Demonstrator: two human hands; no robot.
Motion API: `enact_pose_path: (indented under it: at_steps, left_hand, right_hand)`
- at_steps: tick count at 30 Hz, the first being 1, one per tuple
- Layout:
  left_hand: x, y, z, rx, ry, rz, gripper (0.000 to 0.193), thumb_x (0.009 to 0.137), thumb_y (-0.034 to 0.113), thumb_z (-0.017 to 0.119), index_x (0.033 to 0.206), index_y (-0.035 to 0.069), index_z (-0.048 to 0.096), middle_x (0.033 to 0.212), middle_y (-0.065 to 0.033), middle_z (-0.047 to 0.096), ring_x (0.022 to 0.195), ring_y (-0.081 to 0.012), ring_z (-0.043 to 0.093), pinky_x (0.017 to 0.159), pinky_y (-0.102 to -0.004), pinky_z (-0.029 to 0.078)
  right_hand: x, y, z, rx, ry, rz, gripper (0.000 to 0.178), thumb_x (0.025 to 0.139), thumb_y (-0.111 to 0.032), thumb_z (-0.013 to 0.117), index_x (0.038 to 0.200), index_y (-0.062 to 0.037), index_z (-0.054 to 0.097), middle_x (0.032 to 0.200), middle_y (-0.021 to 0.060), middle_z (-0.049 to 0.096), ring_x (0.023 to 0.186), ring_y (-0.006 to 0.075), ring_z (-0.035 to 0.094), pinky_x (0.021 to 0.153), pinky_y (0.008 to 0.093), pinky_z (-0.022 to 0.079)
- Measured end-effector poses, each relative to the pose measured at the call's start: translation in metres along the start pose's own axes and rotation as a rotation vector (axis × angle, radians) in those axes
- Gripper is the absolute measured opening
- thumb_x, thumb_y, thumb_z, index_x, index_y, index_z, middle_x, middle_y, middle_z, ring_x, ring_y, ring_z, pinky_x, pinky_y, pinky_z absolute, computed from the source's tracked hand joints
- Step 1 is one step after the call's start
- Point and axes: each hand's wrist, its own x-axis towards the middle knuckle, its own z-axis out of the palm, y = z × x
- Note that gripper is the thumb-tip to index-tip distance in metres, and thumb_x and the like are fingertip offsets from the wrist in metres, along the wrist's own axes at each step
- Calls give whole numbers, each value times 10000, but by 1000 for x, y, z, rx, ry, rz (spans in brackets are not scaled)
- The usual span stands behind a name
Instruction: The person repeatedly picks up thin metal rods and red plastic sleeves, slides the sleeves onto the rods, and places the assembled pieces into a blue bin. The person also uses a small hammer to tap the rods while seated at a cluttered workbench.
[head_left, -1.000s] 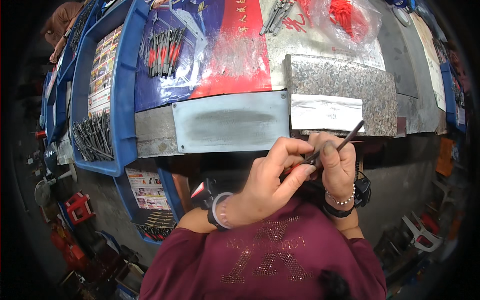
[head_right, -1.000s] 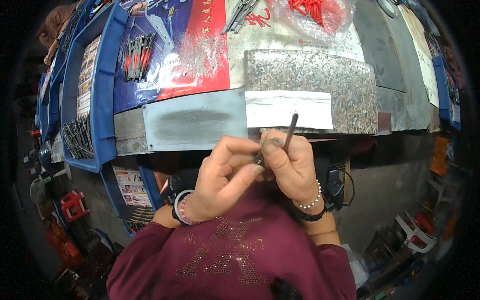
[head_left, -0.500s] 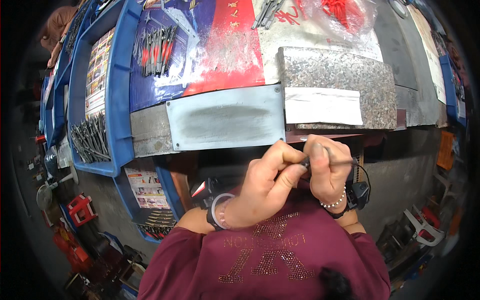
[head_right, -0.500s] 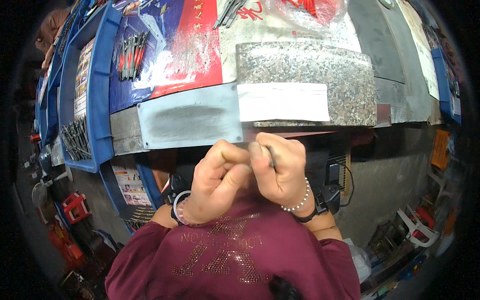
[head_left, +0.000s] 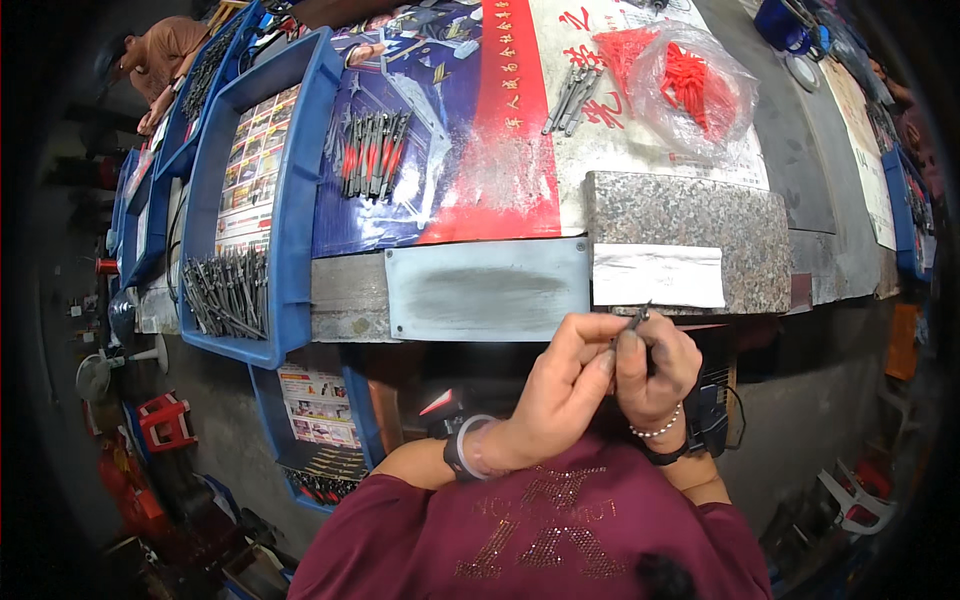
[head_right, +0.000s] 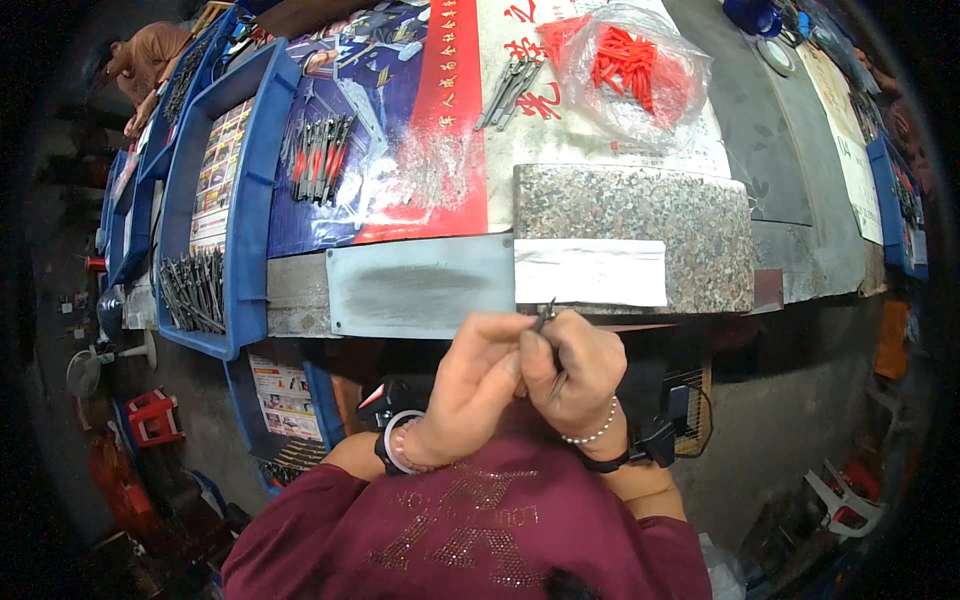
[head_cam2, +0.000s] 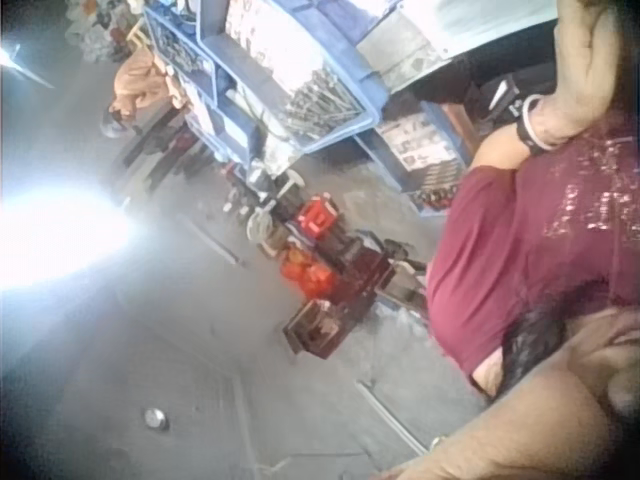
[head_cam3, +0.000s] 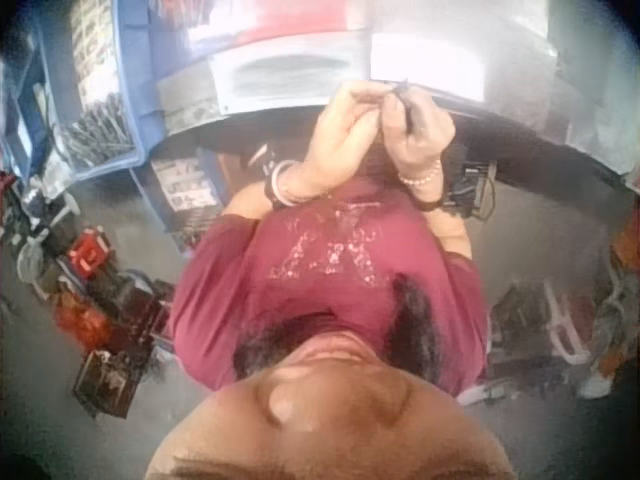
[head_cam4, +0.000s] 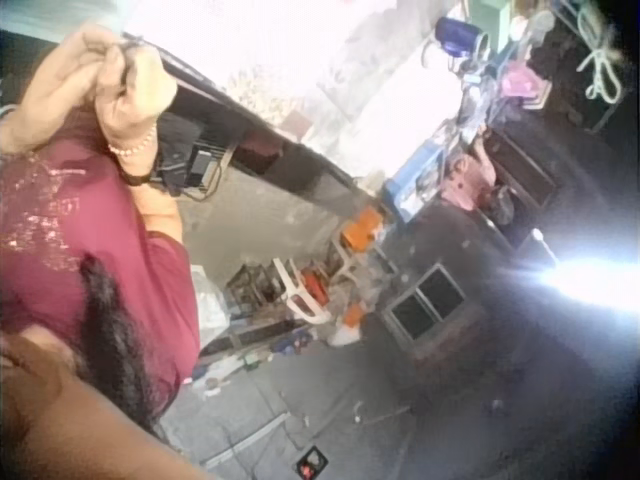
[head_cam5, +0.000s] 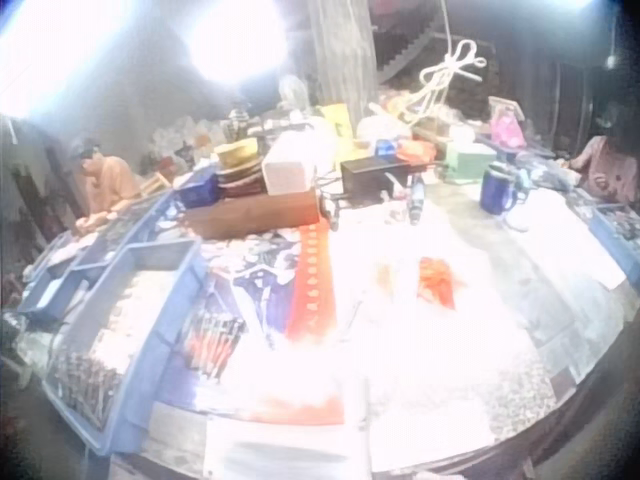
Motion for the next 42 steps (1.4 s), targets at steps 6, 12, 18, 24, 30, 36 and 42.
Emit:
enact_pose_path:
  at_steps: [6,12,18,24,30,36,42]
  left_hand:
    - [3,13,-18,-868,-220,-541,425,1010,153,458,1394,49,309,816,-28,490,610,-39,399,471,-148,275]
    - [5,12,-15,-760,-207,-588,482,1014,181,456,1446,78,268,915,-69,487,571,-44,372,455,-150,286]
    - [-3,13,-14,-329,-209,-337,444,1024,178,443,1433,82,298,867,-27,538,618,-44,405,551,-165,319]
    - [2,19,-15,-49,-153,-93,396,1025,101,395,1403,-1,331,860,-1,513,723,-51,439,661,-199,377]
    - [17,40,-53,182,-81,-205,382,990,85,468,1362,14,418,784,9,548,731,-65,512,699,-214,433]
    - [68,62,-122,594,387,48,239,923,19,551,1152,-42,579,906,-76,580,733,-110,559,675,-277,474]
    - [126,46,-188,1284,614,401,189,854,13,581,1029,-32,635,859,-147,580,686,-240,583,638,-339,474]
  right_hand:
    - [2,-4,-14,744,-69,619,189,942,-134,610,810,-11,552,657,9,569,506,31,465,444,184,366]
    - [2,-3,-19,671,-88,697,155,888,-71,641,777,-11,551,666,0,565,526,32,454,454,199,350]
    - [5,-5,-19,275,-124,359,142,818,-42,637,729,-4,533,615,40,509,526,94,443,471,257,354]
    - [7,-14,8,-134,-1,-1,116,924,-92,525,853,-3,507,604,112,472,458,278,460,445,345,367]
    - [28,-15,3,532,-236,622,303,1017,-222,443,845,11,531,634,11,509,515,53,456,467,211,361]
    - [24,-7,-10,569,-340,619,290,1000,-226,503,871,27,566,655,23,532,496,52,465,459,193,372]
    - [2,1,-20,434,-436,649,178,923,-112,581,799,15,571,602,25,523,505,78,469,478,233,379]
